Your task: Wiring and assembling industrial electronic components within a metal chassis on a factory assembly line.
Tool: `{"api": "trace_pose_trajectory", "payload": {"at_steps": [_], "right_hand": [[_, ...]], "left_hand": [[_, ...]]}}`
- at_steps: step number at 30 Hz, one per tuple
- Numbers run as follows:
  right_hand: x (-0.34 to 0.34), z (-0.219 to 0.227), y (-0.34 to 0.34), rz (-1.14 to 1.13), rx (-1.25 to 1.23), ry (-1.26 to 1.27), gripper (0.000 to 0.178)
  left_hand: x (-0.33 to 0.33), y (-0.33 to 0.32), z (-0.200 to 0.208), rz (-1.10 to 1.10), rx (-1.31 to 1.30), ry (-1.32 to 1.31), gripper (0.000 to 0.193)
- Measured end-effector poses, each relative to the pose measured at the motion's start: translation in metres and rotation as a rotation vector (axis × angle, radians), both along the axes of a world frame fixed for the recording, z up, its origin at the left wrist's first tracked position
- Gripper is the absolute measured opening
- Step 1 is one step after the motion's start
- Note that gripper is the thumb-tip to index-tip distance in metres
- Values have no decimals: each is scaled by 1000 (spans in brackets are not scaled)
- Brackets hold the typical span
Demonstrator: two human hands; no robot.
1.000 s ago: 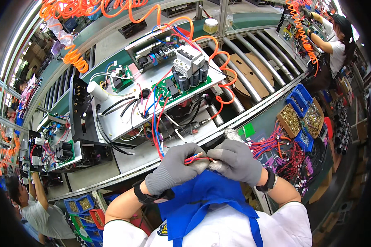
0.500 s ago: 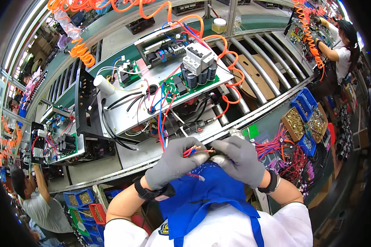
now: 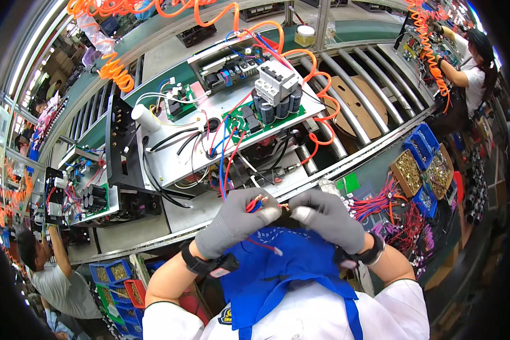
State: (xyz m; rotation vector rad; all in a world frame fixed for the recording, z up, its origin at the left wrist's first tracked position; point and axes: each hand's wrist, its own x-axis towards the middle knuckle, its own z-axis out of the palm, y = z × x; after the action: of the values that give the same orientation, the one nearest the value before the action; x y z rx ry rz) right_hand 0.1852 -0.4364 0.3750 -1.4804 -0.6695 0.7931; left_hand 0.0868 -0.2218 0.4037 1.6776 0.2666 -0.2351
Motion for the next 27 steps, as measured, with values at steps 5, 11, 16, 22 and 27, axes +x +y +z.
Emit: {"api": "trace_pose_trajectory", "payload": {"at_steps": [5, 11, 16, 22, 27], "right_hand": [[6, -8, 20, -17, 103, -981, 39], [3, -5, 30, 88, -201, 309, 22], [-4, -9, 40, -103, -254, 91, 22], [-2, -36, 62, -3, 100, -898, 28], [-12, -67, 62, 22, 4, -181, 26]], "left_hand": [[0, 12, 7, -43, -77, 117, 21], [-2, 12, -5, -73, 119, 29, 20], [-2, 29, -8, -27, 1, 62, 21], [-1, 51, -13, -57, -138, 214, 27], [-5, 57, -42, -141, 86, 109, 24]]}}
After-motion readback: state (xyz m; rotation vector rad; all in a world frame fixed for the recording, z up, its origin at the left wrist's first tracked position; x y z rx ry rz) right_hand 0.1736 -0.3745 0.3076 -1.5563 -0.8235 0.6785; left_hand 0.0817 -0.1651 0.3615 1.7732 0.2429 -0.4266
